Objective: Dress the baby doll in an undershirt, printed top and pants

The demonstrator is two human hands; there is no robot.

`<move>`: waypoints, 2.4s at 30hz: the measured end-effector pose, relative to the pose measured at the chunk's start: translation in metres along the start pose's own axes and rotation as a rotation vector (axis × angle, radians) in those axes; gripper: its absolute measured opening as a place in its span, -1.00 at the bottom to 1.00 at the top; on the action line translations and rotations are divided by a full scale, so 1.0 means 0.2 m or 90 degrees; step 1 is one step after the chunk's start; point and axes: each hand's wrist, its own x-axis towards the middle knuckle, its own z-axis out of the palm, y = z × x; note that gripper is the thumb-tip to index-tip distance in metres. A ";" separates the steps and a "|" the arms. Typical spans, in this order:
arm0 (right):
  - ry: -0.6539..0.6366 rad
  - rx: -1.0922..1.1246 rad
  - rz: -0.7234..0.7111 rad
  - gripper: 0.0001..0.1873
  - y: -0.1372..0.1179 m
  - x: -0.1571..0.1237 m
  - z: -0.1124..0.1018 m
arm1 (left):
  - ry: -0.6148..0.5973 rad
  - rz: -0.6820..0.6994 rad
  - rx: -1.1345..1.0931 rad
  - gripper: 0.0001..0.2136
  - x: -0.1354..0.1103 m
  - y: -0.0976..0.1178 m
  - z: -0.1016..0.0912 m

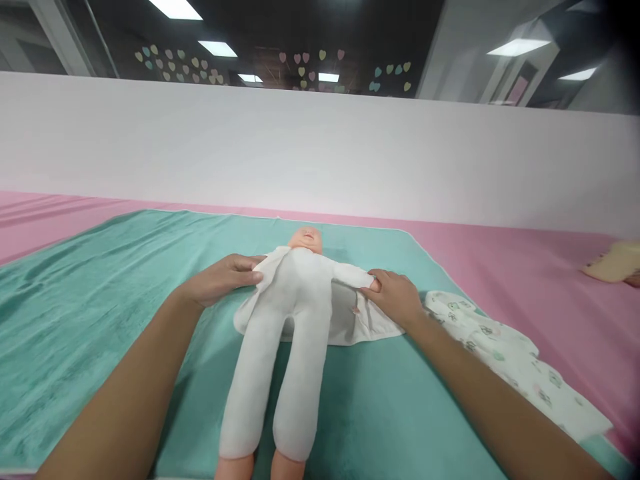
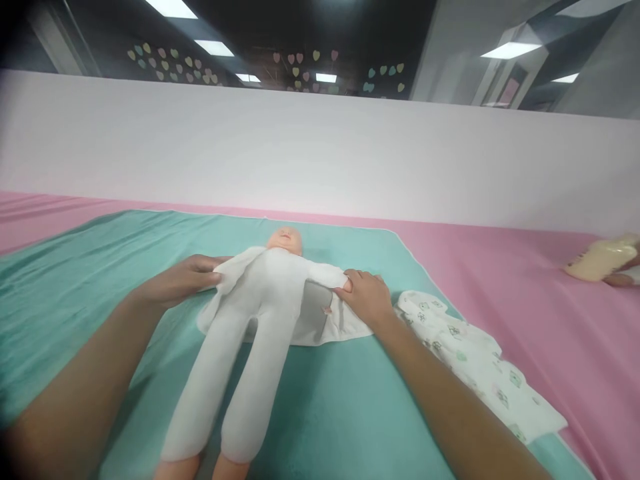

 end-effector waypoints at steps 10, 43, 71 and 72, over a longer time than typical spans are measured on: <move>-0.171 0.491 0.085 -0.48 0.16 0.03 -0.06 | -0.089 0.034 -0.279 -0.73 0.07 0.02 0.22; -0.181 0.047 0.162 -0.50 0.32 0.04 0.01 | -0.100 0.157 0.910 -0.76 0.80 0.05 0.71; -0.041 0.150 0.202 -0.70 0.32 0.05 -0.01 | 0.000 0.066 0.888 -0.76 0.81 0.06 0.64; 0.018 0.133 0.196 -0.74 0.32 0.05 -0.02 | 0.004 0.060 0.882 -0.76 0.81 0.06 0.64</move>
